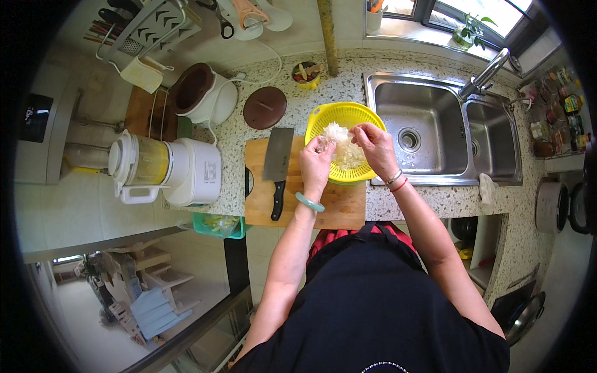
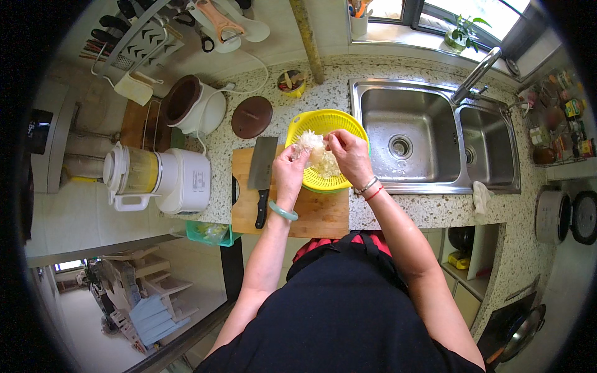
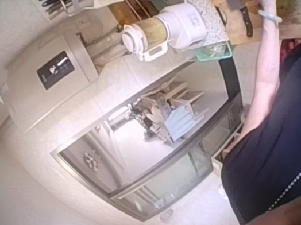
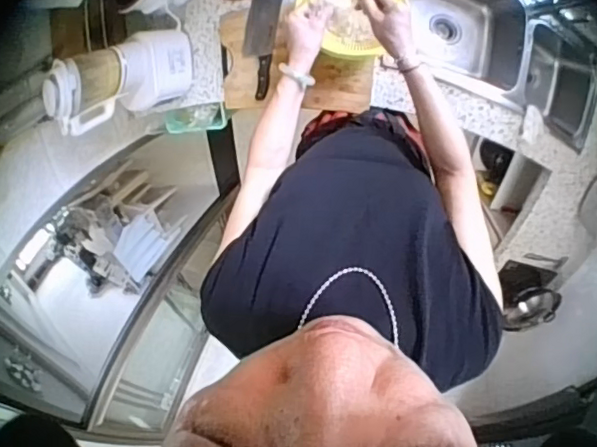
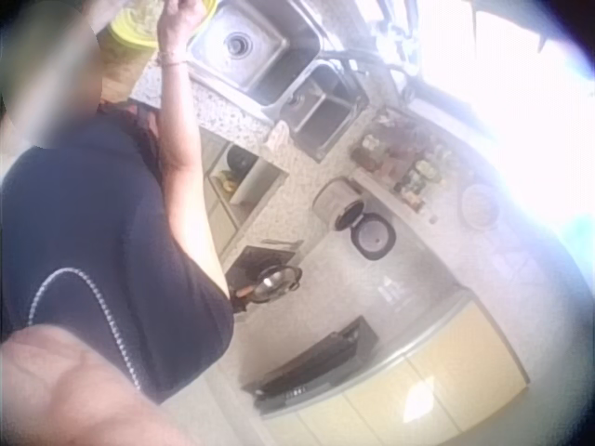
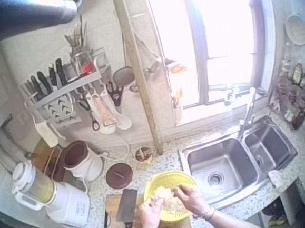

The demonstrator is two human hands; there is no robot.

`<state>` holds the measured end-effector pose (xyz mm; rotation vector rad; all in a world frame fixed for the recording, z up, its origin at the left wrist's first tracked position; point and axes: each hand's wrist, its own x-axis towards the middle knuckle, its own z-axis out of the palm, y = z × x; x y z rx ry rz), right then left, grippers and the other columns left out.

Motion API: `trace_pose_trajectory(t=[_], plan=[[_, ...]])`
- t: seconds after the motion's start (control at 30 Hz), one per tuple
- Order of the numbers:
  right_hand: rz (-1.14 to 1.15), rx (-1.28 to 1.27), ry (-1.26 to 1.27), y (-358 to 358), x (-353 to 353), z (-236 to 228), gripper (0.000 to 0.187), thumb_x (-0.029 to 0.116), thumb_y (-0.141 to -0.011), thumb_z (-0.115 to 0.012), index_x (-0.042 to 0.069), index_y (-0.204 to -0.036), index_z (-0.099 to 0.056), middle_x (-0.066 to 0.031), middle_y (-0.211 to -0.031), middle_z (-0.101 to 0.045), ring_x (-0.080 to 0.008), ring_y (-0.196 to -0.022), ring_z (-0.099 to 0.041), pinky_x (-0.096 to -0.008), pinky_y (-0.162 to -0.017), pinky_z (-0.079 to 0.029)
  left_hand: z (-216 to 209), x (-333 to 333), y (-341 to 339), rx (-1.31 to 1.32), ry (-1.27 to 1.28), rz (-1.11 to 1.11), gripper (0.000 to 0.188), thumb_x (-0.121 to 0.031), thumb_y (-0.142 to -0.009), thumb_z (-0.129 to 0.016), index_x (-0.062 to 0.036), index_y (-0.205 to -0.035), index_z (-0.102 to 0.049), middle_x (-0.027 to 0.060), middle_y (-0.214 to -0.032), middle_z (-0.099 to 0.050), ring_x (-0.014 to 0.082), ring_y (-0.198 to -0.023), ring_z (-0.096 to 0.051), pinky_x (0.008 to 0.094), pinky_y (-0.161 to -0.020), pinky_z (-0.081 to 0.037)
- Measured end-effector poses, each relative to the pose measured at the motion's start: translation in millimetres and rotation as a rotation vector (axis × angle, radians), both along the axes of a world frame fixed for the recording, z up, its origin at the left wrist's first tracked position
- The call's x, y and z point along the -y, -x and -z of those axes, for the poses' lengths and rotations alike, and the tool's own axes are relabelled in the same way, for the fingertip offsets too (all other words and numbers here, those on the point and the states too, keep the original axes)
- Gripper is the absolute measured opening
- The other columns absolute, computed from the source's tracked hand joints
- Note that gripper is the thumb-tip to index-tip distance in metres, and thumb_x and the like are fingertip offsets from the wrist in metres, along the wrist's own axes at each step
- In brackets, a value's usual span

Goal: The person stands at a kitchen counter and uses both hands to separate and fluff a white, fibrous food item inside a yellow colander. The person repeatedly picks up small portions of the material, pulls it apart, and returns it to the colander. The task continues for the duration of the clip without a visible final state or transfer to another container.

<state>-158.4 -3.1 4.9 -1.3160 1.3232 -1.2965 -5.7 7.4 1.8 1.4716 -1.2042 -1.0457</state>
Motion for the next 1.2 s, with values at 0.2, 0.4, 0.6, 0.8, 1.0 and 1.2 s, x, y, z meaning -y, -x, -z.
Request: trace_pose_trajectory(t=[0.2, 0.4, 0.6, 0.8, 1.0, 1.2], plan=[[0.022, 0.244, -0.008, 10.9, -4.2, -8.9, 0.016, 0.012, -0.094, -0.056, 0.000, -0.097, -0.065, -0.0016, -0.076, -0.065, -0.0051, -0.069, -0.059, -0.0198, -0.064, -0.049, 4.3, 2.3, -4.8, -0.027, -0.054, -0.022, 0.019, -0.008, -0.083, -0.066, 0.0039, -0.098, -0.065, 0.0101, -0.084, -0.071, 0.0132, -0.072, -0.065, 0.0275, -0.065, -0.050], [-0.114, -0.630, 0.058, 14.5, -7.9, 10.1, 0.034, 0.015, -0.085, -0.062, 0.005, -0.117, -0.055, -0.0159, -0.093, -0.066, -0.0325, -0.083, -0.064, -0.0407, -0.074, -0.051, 0.1, 2.2, -2.2, 0.063, -0.019, -0.012, 0.019, -0.008, -0.082, -0.067, 0.0026, -0.098, -0.065, 0.0099, -0.085, -0.071, 0.0127, -0.073, -0.064, 0.0279, -0.066, -0.050], [-0.049, -0.305, 0.018, 7.3, -2.7, -7.5, 0.017, 0.018, -0.084, -0.066, 0.002, -0.088, -0.064, -0.0106, -0.078, -0.066, -0.0208, -0.070, -0.063, -0.0320, -0.065, -0.051, -7.9, -0.3, 2.0, 0.261, 0.032, 0.001, 0.027, -0.008, -0.078, -0.070, 0.0013, -0.102, -0.063, 0.0173, -0.089, -0.068, 0.0307, -0.080, -0.066, 0.0349, -0.071, -0.051], [-0.126, -0.108, -0.120, -5.1, 1.6, -12.3, 0.023, 0.019, -0.081, -0.070, -0.002, -0.085, -0.062, -0.0082, -0.073, -0.066, -0.0120, -0.066, -0.062, -0.0261, -0.063, -0.050, -10.9, -3.0, 8.5, 0.529, 0.310, 0.021, 0.026, -0.008, -0.077, -0.071, 0.0008, -0.100, -0.065, 0.0169, -0.091, -0.066, 0.0299, -0.081, -0.065, 0.0358, -0.070, -0.051], [-0.096, -0.202, 0.001, -7.3, 1.8, -7.8, 0.017, 0.014, -0.079, -0.069, -0.001, -0.082, -0.062, -0.0113, -0.071, -0.065, -0.0170, -0.064, -0.064, -0.0288, -0.062, -0.052, -9.6, -1.2, 7.8, 0.454, 0.284, -0.007, 0.025, -0.008, -0.078, -0.071, 0.0008, -0.100, -0.065, 0.0170, -0.091, -0.066, 0.0309, -0.080, -0.065, 0.0360, -0.070, -0.051], [-0.050, -0.273, 0.105, -7.9, 1.0, -4.5, 0.014, 0.010, -0.078, -0.068, -0.002, -0.080, -0.061, -0.0134, -0.071, -0.066, -0.0204, -0.063, -0.066, -0.0301, -0.060, -0.052, -7.3, -1.7, 8.0, 0.238, 0.104, 0.021, 0.024, -0.007, -0.082, -0.069, 0.0028, -0.104, -0.065, 0.0118, -0.087, -0.070, 0.0122, -0.075, -0.064, 0.0263, -0.067, -0.050]])
